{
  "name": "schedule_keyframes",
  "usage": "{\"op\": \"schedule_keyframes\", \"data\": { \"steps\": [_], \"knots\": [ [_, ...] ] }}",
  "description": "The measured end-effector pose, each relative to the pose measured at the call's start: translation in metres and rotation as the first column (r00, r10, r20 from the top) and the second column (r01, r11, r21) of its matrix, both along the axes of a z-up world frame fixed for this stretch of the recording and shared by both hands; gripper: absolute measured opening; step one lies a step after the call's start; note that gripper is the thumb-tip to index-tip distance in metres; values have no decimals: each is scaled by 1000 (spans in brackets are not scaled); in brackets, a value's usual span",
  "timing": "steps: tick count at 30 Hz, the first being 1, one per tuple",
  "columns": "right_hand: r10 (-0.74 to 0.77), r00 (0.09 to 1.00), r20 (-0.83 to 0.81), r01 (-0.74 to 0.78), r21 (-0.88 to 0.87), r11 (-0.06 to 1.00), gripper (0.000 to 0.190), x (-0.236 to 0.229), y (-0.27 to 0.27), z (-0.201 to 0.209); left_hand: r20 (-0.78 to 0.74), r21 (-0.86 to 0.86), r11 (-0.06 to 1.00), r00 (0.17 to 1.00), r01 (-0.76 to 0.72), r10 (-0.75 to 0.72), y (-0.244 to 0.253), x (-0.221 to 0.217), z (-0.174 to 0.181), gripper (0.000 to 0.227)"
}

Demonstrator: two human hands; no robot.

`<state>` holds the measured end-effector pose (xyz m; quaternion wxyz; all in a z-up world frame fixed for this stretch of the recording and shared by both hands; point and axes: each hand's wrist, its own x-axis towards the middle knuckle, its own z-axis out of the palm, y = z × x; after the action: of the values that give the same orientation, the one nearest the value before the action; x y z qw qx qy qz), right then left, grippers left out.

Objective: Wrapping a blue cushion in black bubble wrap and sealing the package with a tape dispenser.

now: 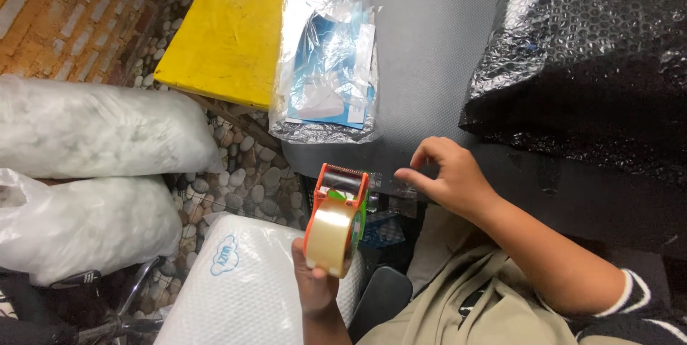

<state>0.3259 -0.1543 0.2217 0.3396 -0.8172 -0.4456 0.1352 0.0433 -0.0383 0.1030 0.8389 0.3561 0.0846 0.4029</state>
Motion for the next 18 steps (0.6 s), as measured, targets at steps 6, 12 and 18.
{"op": "schedule_keyframes", "data": {
  "steps": [6,12,18],
  "knots": [
    [92,983,161,-164,525,835,35,-22,-7,52,-80,439,897,992,-52,97,-14,32,54,43],
    [70,943,326,-225,469,854,31,-33,-1,42,-162,674,734,953,-83,256,-20,34,55,44],
    [130,975,181,-207,525,826,12,-39,0,43,-174,815,574,911,-81,375,-22,37,52,43]
  ]
}}
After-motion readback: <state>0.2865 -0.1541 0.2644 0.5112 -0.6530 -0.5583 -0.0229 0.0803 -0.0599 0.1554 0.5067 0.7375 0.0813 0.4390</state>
